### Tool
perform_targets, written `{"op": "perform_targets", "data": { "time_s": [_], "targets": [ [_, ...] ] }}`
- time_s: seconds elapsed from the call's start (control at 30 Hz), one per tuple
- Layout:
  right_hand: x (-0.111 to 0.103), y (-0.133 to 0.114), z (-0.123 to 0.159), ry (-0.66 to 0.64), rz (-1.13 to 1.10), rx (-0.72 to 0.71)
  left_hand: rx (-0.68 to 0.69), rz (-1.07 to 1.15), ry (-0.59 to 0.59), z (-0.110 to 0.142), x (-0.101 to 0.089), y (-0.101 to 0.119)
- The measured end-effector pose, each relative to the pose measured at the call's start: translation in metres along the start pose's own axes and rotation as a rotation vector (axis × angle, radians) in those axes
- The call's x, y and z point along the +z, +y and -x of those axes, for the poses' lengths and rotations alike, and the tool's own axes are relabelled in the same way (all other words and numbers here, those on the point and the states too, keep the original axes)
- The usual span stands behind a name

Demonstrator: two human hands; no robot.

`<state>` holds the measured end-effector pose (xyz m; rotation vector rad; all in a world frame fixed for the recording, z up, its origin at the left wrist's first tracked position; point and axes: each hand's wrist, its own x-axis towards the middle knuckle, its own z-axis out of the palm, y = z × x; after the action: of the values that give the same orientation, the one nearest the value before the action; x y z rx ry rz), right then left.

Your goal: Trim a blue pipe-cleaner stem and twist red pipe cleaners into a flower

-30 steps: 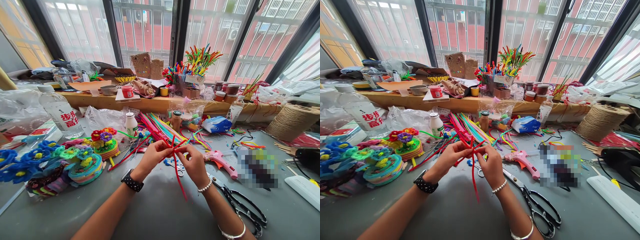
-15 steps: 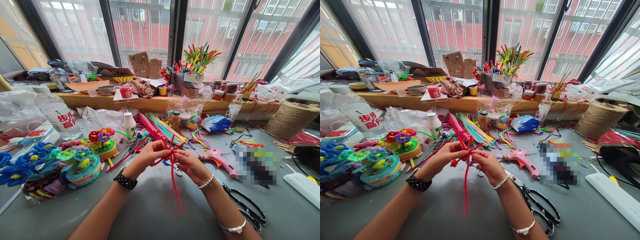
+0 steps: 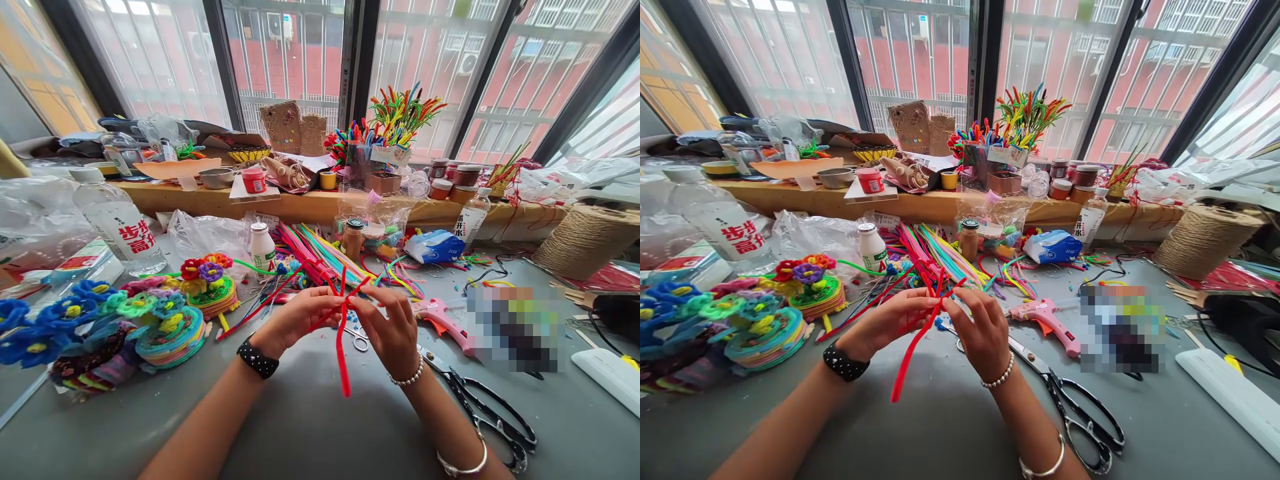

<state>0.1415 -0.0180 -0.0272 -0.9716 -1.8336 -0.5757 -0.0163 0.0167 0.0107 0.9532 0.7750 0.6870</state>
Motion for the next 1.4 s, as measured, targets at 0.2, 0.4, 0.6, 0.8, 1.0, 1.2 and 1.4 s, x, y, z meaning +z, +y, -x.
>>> {"op": "perform_targets", "data": {
  "time_s": [0.2,0.4,0.6,0.8,1.0,1.2,1.4],
  "targets": [
    [0.0,0.0,-0.001,-0.011,0.05,0.022,0.088,-0.148,0.017,-0.002,0.0,-0.002],
    [0.005,-0.005,-0.003,-0.095,-0.124,0.293,0.301,-0.457,0.161,-0.004,0.003,-0.005],
    [0.008,-0.005,-0.008,-0.283,-0.731,0.922,0.614,-0.926,0.214,-0.002,0.003,-0.007],
    [0.008,0.0,-0.01,-0.383,-1.356,1.565,0.652,-0.957,0.179,0.0,0.005,-0.007],
    [0.004,0.004,-0.01,-0.401,-1.552,1.563,0.495,-0.688,0.146,-0.002,0.005,-0.007],
    [0.0,0.006,-0.012,-0.303,-1.579,1.408,0.417,-0.494,0.126,-0.004,0.003,-0.006],
    [0.005,0.006,-0.007,-0.361,-1.6,1.381,0.378,-0.425,0.087,-0.003,0.006,-0.007]
  ]
}}
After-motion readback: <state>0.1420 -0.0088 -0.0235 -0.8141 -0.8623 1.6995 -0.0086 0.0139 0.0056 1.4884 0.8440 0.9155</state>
